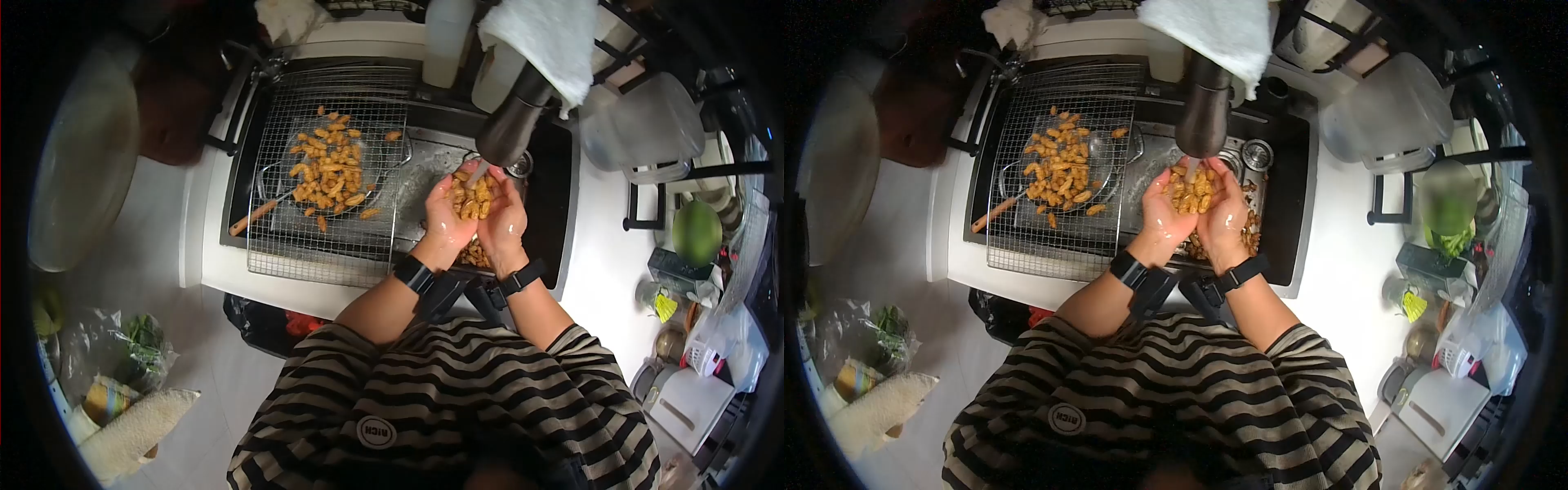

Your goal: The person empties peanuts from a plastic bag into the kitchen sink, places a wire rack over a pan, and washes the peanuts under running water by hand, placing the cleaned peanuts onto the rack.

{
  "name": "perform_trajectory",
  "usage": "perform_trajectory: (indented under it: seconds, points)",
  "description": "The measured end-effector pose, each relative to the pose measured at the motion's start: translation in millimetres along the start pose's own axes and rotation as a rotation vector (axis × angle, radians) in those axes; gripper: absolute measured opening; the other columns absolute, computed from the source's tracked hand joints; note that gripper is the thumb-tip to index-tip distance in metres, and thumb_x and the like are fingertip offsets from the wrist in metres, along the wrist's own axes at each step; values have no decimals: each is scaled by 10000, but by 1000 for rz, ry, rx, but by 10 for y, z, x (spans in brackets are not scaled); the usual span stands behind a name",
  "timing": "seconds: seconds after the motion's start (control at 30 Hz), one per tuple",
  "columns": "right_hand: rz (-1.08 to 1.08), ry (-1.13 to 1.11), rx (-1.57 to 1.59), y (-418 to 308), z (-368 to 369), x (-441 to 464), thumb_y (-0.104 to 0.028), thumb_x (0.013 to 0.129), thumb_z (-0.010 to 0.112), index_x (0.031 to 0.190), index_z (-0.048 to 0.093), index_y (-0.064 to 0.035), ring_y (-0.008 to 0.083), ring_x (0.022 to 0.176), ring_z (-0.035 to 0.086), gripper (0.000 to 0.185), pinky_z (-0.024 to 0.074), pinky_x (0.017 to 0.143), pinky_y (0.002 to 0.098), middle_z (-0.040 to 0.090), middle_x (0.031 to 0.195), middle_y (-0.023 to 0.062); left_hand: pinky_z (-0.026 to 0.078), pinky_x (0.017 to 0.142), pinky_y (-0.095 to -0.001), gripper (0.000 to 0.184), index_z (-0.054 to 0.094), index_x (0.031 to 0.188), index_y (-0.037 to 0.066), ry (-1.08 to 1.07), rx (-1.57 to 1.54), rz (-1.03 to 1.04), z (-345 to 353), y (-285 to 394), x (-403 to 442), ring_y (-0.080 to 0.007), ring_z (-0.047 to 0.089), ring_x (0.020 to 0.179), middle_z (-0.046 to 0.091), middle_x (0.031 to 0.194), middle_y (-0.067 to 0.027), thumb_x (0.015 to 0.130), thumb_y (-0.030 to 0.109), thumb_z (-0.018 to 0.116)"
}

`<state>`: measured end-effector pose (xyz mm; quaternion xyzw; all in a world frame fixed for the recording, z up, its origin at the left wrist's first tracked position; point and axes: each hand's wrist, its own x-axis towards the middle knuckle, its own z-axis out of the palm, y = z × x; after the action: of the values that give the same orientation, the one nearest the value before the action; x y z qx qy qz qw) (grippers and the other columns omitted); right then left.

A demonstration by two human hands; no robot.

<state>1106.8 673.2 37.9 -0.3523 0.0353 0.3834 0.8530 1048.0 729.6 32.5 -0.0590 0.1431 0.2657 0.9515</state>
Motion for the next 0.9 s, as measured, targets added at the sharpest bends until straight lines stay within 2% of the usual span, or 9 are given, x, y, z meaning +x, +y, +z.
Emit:
perform_trajectory:
  seconds: [0.1, 0.23, 0.27, 0.37, 0.67, 0.83, 0.9]
  points:
    - [19, 29, 6, -25, 42, -130, -226, 930, 295, 1152, 450, 38, 247, 1092, 465, 378, 335, 971, 358, 497, 1167, 152, 325, 980, -406, 380, 491, 1122, 28, 123, 28, -4, 8, -1, -90, -269, 460, 1112, 512, 1164, -115, 887, 263, 307]
    - [9, 19, -48, -19, 0, -214, -222, 929, 309, 1174, 432, 41, 236, 1151, 415, 381, 289, 1008, 346, 468, 1214, 155, 307, 993, -405, 406, 438, 1183, 41, 142, 9, -8, -56, 23, -180, -263, 438, 1134, 488, 1197, -107, 908, 297, 284]
    - [4, 6, -67, -17, -9, -235, -215, 930, 311, 1186, 421, 39, 231, 1169, 395, 377, 272, 1018, 340, 454, 1231, 155, 282, 1009, -414, 419, 387, 1239, 41, 127, -9, -5, -93, 34, -197, -280, 407, 1160, 433, 1243, -144, 922, 297, 289]
    - [2, 7, -123, -23, 56, -328, -213, 934, 308, 1206, 401, 36, 228, 1172, 391, 380, 266, 1020, 338, 436, 1247, 158, 283, 1008, -417, 422, 393, 1232, 42, 152, 7, -5, -149, 48, -260, -284, 407, 1159, 443, 1234, -150, 925, 306, 270]
    - [-228, 48, -249, 134, 129, -461, -171, 925, 360, 1197, 343, -9, 187, 1120, 408, 317, 295, 978, 305, 436, 1209, 136, 296, 996, -428, 406, 445, 1169, 48, 169, -2, -2, -135, 39, -393, -281, 431, 1133, 483, 1189, -150, 923, 312, 258]
    - [-227, 13, -664, 109, 230, -604, -117, 900, 391, 1189, 337, 3, 174, 1045, 434, 318, 329, 934, 286, 451, 1137, 125, 354, 954, -397, 373, 511, 1093, 48, 300, 7, 10, -113, 28, -434, -278, 494, 1050, 555, 1082, -124, 909, 311, 322]
    - [-313, -65, -807, 195, 178, -606, -113, 890, 415, 1146, 396, 9, 207, 1021, 462, 284, 335, 929, 306, 476, 1110, 135, 337, 974, -437, 380, 480, 1123, 39, 276, 43, 3, -77, 46, -482, -277, 486, 1070, 532, 1105, -130, 908, 308, 319]
